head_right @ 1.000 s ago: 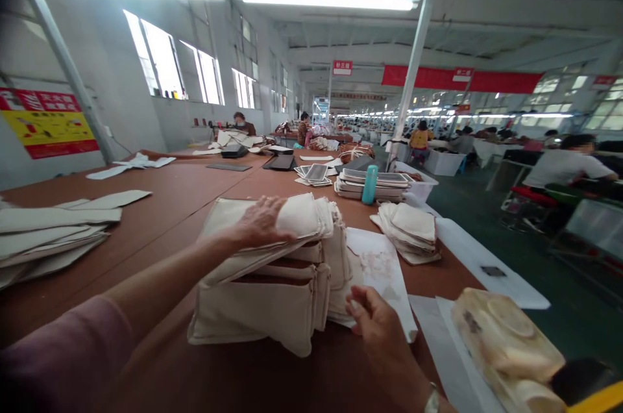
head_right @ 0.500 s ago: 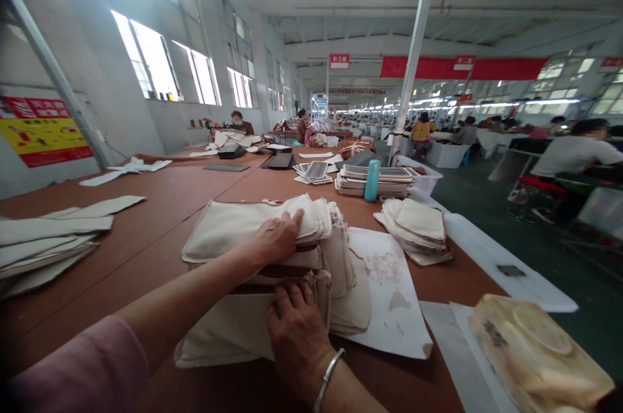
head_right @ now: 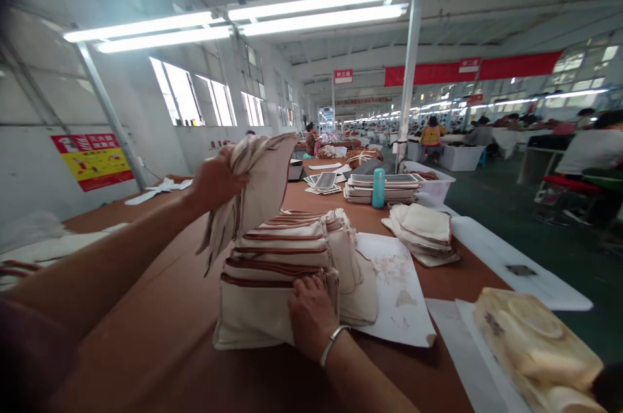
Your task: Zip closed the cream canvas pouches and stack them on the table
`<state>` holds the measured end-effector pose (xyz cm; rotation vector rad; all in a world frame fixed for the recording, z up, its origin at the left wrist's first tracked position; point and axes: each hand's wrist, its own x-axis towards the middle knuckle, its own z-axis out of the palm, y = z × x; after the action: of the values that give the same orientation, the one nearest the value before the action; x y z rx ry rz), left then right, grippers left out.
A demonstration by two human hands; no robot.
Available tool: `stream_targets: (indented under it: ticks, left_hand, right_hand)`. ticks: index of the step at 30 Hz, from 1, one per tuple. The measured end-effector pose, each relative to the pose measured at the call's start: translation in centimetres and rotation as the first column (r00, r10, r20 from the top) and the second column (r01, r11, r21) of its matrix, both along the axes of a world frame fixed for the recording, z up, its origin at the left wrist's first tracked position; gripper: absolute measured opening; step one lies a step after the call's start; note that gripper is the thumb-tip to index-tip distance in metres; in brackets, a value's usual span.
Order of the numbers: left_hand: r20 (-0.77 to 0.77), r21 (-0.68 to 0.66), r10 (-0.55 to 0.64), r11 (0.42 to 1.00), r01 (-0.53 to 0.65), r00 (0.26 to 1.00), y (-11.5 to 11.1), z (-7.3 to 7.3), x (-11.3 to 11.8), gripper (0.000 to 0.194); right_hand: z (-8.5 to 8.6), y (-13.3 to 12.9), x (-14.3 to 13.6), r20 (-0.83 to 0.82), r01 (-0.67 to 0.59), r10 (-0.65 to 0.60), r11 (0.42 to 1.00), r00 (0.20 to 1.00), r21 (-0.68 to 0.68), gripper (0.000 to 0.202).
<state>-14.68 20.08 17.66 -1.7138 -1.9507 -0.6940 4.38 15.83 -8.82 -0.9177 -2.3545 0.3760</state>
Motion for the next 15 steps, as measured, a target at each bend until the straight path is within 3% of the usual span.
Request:
stream_targets:
  ticks: [3,5,6,8,10,11,13,14,15]
  left_hand:
    - [-0.074,0.185,0.050,0.982,-0.036,0.996,-7.5,2.7,1.0,0.062]
    - [-0.183,0.198,0.052,0.980,-0.015,0.982,-12.4,1.9,2.2,0.065]
    - [-0.228,0.215,0.045,0.977,0.005,0.973,-14.4,0.3,2.7,0.065]
    - [-0.282,0.265,-0.054,0.955,0.132,0.958,-17.4,-5.3,3.6,0.071]
    - [-0.316,0.229,-0.264,0.911,0.343,0.911,-18.8,-13.6,4.3,0.074]
    - [-0.277,0.141,-0.346,0.908,0.395,0.896,-19.0,-18.2,4.7,0.077]
    - [-0.117,-0.167,-0.424,0.900,0.403,0.898,-19.1,-26.4,5.7,0.084]
    - [-0.043,-0.339,-0.481,0.831,0.440,0.876,-19.1,-29.5,6.2,0.094]
    - [0.010,-0.447,-0.522,0.761,0.471,0.853,-19.1,-31.7,6.5,0.106]
  right_hand:
    - [0.6,0.1,0.5,-0.167,-0.054,0.034,0.992,0.985,-0.115,0.016]
    - [1.0,0.3,1.4,-0.312,-0.092,0.022,0.973,0.950,-0.212,0.014]
    - [1.0,0.2,2.0,-0.390,-0.102,-0.010,0.959,0.921,-0.265,0.014]
    - [0.7,-0.4,3.8,-0.533,-0.105,-0.124,0.920,0.837,-0.378,0.024]
    - [-0.4,-2.0,6.0,-0.622,-0.104,-0.268,0.863,0.735,-0.495,0.042]
    - [-1.2,-3.2,7.2,-0.644,-0.108,-0.337,0.829,0.687,-0.549,0.051]
    - [-3.2,-6.0,9.3,-0.649,-0.109,-0.462,0.759,0.605,-0.642,0.061]
    - [-4.3,-7.4,10.2,-0.637,-0.099,-0.520,0.725,0.569,-0.681,0.063]
    - [-5.3,-8.6,10.9,-0.618,-0.085,-0.571,0.694,0.540,-0.715,0.064]
